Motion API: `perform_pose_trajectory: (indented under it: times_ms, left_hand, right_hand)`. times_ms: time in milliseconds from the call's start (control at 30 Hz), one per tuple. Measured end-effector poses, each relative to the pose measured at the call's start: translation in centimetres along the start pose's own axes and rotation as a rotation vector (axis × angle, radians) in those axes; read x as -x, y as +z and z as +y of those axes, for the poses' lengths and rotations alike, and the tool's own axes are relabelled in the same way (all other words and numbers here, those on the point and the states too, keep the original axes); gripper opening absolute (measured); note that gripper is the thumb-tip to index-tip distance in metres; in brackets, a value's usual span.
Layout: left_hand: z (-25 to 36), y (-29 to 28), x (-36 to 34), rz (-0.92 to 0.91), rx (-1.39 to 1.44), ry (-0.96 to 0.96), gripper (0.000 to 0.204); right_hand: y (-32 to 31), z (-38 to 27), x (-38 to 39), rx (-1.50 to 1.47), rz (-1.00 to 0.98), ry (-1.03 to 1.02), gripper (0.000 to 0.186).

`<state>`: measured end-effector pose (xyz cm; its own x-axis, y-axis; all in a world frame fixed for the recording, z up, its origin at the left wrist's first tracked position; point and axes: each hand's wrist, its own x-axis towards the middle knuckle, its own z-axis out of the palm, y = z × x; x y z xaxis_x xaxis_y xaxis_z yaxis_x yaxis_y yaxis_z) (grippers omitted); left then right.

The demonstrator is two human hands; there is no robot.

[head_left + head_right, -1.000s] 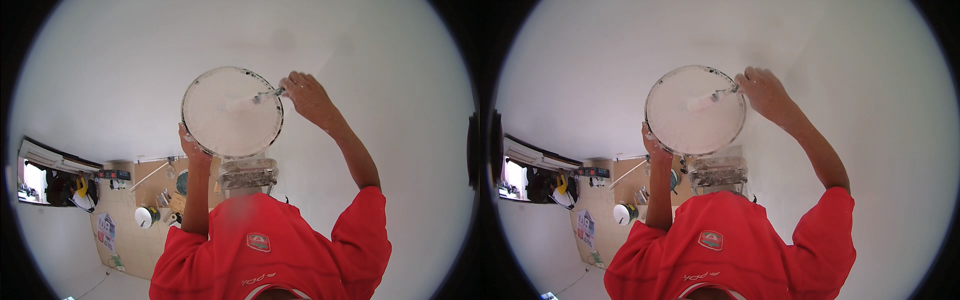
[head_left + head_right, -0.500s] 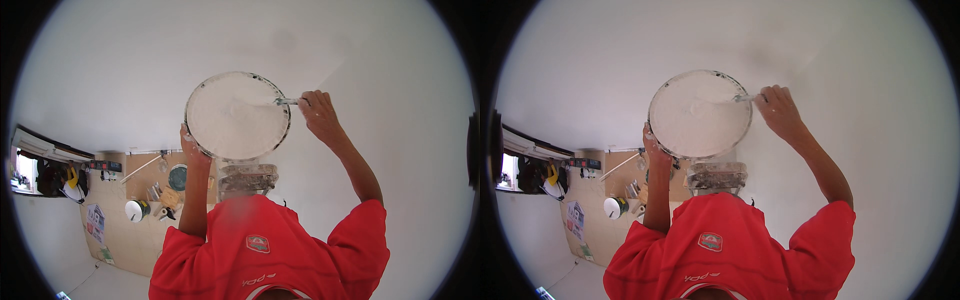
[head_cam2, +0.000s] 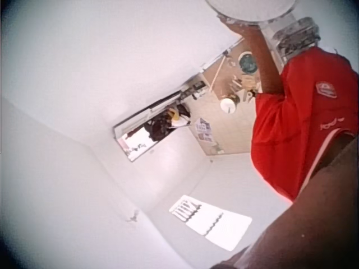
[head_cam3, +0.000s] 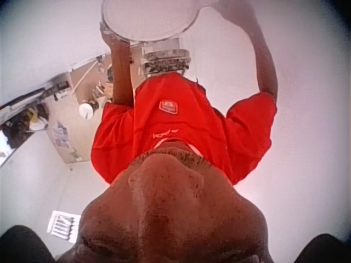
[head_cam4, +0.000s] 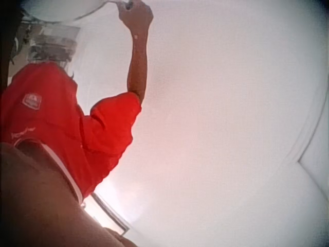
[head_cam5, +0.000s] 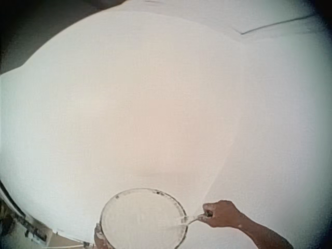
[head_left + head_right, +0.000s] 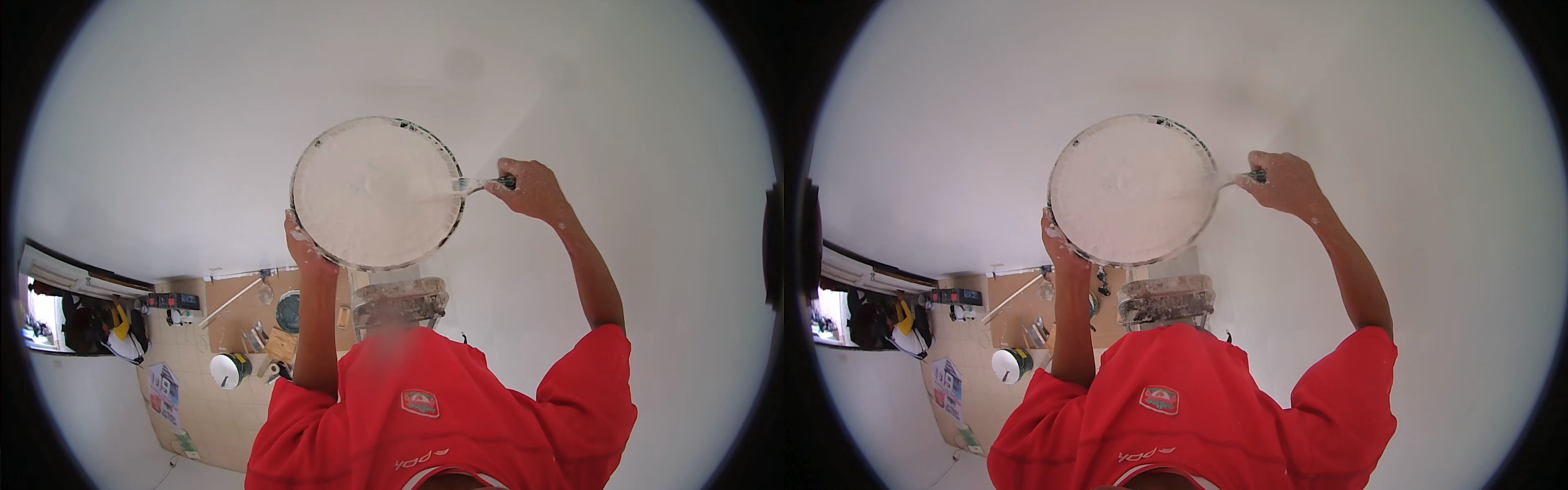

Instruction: The person climbs a stepladder and paints the ceiling white using a brush and paint tray. They repeatedly dip the brush into the tray, apply paint to the ceiling, and reposition the ladder to reach different sections.

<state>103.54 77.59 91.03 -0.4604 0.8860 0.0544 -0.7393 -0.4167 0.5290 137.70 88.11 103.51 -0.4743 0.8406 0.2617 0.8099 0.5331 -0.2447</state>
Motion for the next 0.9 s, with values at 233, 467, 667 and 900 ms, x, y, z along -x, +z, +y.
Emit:
perform_pose_trajectory:
  times_ms: [233, 467, 667, 900]
  left_hand:
    - [-0.9, 0.6, -2.0, 0.029, 0.028, 0.039, 0.053]
    - [0.2, -1.9, 4.0, -0.114, 0.124, -0.032, 0.056]
    - [0.6, -2.1, 4.7, -0.078, 0.165, -0.084, 0.057]
    - [1.3, 0.3, 6.9, -0.012, 0.142, -0.098, 0.056]
  right_hand:
    - [-2.6, 2.8, 0.5, -0.259, -0.029, 0.066, 0.033]
    - [-0.3, 1.9, 7.8, -0.922, 0.009, -0.047, 0.032]
    - [-3.1, -1.0, 9.2, -0.830, 0.254, -0.095, 0.028]
    - [-3.2, -4.7, 11.0, -0.185, 0.763, -0.165, 0.010]
